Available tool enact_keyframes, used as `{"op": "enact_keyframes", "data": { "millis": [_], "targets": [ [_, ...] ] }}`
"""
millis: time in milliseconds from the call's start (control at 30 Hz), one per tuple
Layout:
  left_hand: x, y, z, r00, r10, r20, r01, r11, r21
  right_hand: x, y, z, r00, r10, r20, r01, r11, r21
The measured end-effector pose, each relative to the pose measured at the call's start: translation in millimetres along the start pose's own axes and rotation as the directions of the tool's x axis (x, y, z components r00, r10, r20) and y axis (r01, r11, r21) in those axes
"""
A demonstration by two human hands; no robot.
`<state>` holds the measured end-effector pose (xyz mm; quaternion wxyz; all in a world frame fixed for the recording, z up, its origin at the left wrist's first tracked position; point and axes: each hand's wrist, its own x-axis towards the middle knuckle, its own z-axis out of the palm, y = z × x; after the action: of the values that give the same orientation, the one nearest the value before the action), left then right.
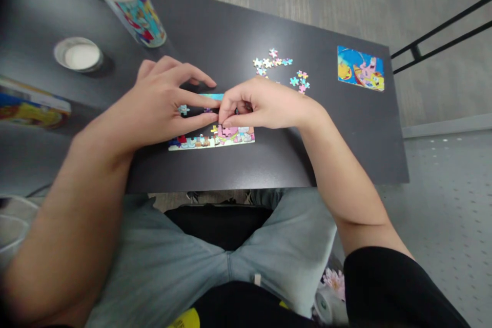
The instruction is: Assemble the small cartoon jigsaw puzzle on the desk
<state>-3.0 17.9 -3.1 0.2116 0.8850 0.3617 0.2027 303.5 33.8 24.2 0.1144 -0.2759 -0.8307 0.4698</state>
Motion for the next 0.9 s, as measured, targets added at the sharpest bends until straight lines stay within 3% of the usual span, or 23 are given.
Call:
{"op": "enact_keyframes", "data": {
  "millis": [300, 600, 900],
  "targets": [
    [-0.7, -1.5, -0.2, 1.000, -0.021, 0.005, 0.021, 0.998, -0.062, -1.2, -5.9, 1.5, 0.999, 0.038, -0.039, -0.040, 0.999, -0.035],
    [-0.4, 1.4, -1.1, 0.999, 0.027, 0.025, -0.029, 0.994, 0.102, -2.2, -7.1, -0.1, 0.999, 0.045, -0.025, -0.046, 0.998, -0.048],
    [0.0, 1.1, -1.5, 0.999, 0.025, 0.033, -0.027, 0.997, 0.066, -0.4, -8.4, 5.9, 0.997, 0.045, -0.057, -0.049, 0.997, -0.064]
  ]
}}
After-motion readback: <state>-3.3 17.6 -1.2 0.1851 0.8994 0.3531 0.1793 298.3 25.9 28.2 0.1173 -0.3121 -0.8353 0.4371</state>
